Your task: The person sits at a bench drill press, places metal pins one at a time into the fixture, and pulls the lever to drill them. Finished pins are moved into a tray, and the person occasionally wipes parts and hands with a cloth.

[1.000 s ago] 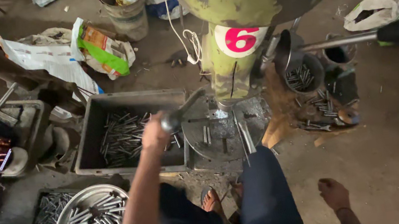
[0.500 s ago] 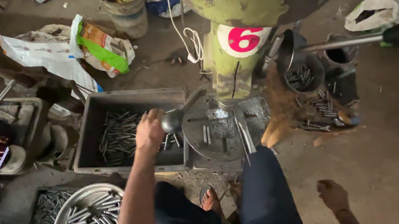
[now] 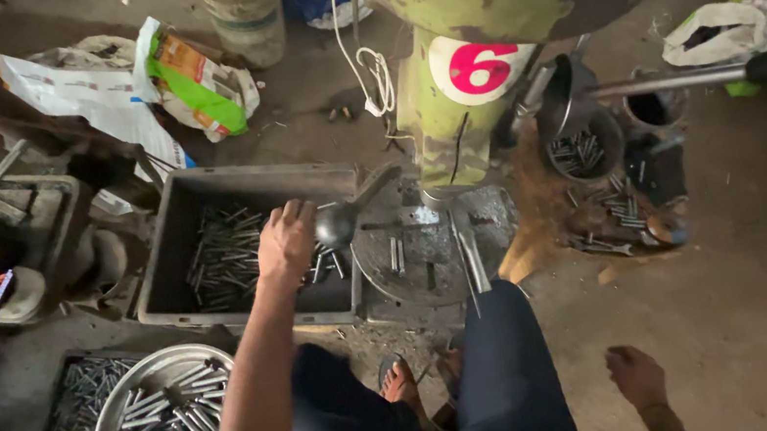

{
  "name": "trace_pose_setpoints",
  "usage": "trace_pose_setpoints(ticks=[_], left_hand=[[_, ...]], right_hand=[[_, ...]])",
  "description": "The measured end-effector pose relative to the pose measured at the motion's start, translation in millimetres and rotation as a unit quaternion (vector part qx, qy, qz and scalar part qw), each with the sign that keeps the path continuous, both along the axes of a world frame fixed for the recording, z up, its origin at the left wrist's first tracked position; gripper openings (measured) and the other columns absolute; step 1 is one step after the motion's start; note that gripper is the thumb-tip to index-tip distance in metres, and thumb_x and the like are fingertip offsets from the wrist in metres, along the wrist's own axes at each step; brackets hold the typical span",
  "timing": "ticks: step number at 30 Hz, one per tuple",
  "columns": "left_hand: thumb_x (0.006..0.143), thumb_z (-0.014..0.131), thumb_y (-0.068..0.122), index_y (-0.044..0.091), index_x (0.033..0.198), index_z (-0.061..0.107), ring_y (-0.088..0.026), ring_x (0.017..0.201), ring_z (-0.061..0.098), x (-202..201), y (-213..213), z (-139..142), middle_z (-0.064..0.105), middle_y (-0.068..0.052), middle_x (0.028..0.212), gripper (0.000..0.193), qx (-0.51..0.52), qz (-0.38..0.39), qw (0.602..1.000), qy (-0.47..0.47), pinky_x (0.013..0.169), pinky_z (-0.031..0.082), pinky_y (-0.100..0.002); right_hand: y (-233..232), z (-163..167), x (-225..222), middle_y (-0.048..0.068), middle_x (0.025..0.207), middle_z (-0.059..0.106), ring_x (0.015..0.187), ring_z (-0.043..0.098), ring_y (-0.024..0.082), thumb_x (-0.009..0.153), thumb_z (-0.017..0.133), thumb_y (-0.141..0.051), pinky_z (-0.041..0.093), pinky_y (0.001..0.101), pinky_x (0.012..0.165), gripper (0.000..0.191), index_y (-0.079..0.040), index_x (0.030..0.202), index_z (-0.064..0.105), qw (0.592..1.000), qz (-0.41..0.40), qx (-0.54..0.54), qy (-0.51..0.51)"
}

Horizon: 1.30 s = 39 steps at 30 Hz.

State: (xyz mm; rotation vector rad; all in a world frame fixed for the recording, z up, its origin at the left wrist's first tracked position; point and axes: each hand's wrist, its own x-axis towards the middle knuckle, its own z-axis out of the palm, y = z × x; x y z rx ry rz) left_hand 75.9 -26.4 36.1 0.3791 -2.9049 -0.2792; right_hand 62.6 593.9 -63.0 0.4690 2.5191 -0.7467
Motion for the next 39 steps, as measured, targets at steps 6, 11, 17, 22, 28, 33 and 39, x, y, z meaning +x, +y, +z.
trace_pose_setpoints(ticks=[6,11,17,22,28,33,39], left_hand=[[0.102,0.058,0.039,0.016,0.111,0.071,-0.031,0.101,0.071,-39.6,67.3,-19.1,0.072,-0.011,0.099,0.028,0.195,-0.033,0.98,-0.005,0.087,0.055,-0.045],[0.097,0.062,0.034,0.015,0.115,0.073,-0.037,0.108,0.069,-21.9,47.6,-21.6,0.072,-0.016,0.105,0.028,0.241,0.062,0.968,-0.033,0.088,0.056,-0.047],[0.06,0.077,0.015,0.012,0.117,0.067,-0.037,0.113,0.067,-7.1,14.0,-9.1,0.066,-0.011,0.129,0.059,0.004,-0.05,0.999,0.002,0.095,0.056,-0.045],[0.091,0.069,0.025,0.008,0.114,0.068,-0.042,0.097,0.069,-20.8,70.2,-6.3,0.071,-0.018,0.103,0.029,0.382,0.025,0.918,0.105,0.084,0.057,-0.049],[0.094,0.062,0.02,0.01,0.113,0.069,-0.043,0.098,0.068,-22.3,65.5,-1.8,0.07,-0.018,0.104,0.023,0.242,0.02,0.968,0.07,0.085,0.055,-0.05],[0.089,0.061,0.016,0.009,0.113,0.068,-0.041,0.112,0.063,-47.6,63.7,-12.0,0.067,-0.018,0.122,0.026,0.091,-0.109,0.976,0.167,0.094,0.053,-0.049],[0.096,0.058,0.017,0.008,0.129,0.066,-0.04,0.126,0.059,-91.2,92.6,-5.6,0.063,-0.021,0.136,0.035,0.288,-0.157,0.926,0.186,0.104,0.049,-0.049]], right_hand=[[-0.7,3.2,-0.9,0.014,0.107,0.08,0.089,0.078,0.026,0.1,0.065,-0.027,0.061,0.0395,0.085,0.037,-0.006,0.129,0.073,0.998,-0.065,-0.019,0.0],[-15.8,-4.0,-2.3,0.012,0.101,0.081,0.085,0.079,0.021,0.097,0.066,-0.029,0.06,0.0363,0.083,0.038,-0.007,0.125,0.074,0.997,0.027,-0.044,0.051],[-0.7,4.1,3.4,0.012,0.101,0.081,0.084,0.08,0.025,0.094,0.066,-0.028,0.059,0.0365,0.082,0.04,-0.006,0.126,0.074,0.998,-0.015,-0.044,0.043],[-3.3,2.1,0.0,0.01,0.099,0.083,0.086,0.081,0.022,0.096,0.061,-0.033,0.059,0.0354,0.085,0.041,-0.009,0.126,0.076,0.999,0.018,0.005,0.037],[-15.9,-11.4,-3.4,0.007,0.095,0.081,0.083,0.079,0.023,0.096,0.064,-0.032,0.059,0.0366,0.084,0.037,-0.007,0.121,0.075,0.996,0.044,-0.022,0.068],[-51.7,34.3,-19.8,0.011,0.087,0.077,0.079,0.074,0.023,0.093,0.072,-0.03,0.058,0.0356,0.076,0.029,-0.007,0.11,0.078,0.951,0.153,-0.035,0.267],[-144.5,223.0,-39.8,0.009,0.095,0.075,0.082,0.074,0.02,0.092,0.075,-0.016,0.057,0.0319,0.073,0.023,-0.005,0.112,0.071,0.825,0.296,-0.169,0.45]])
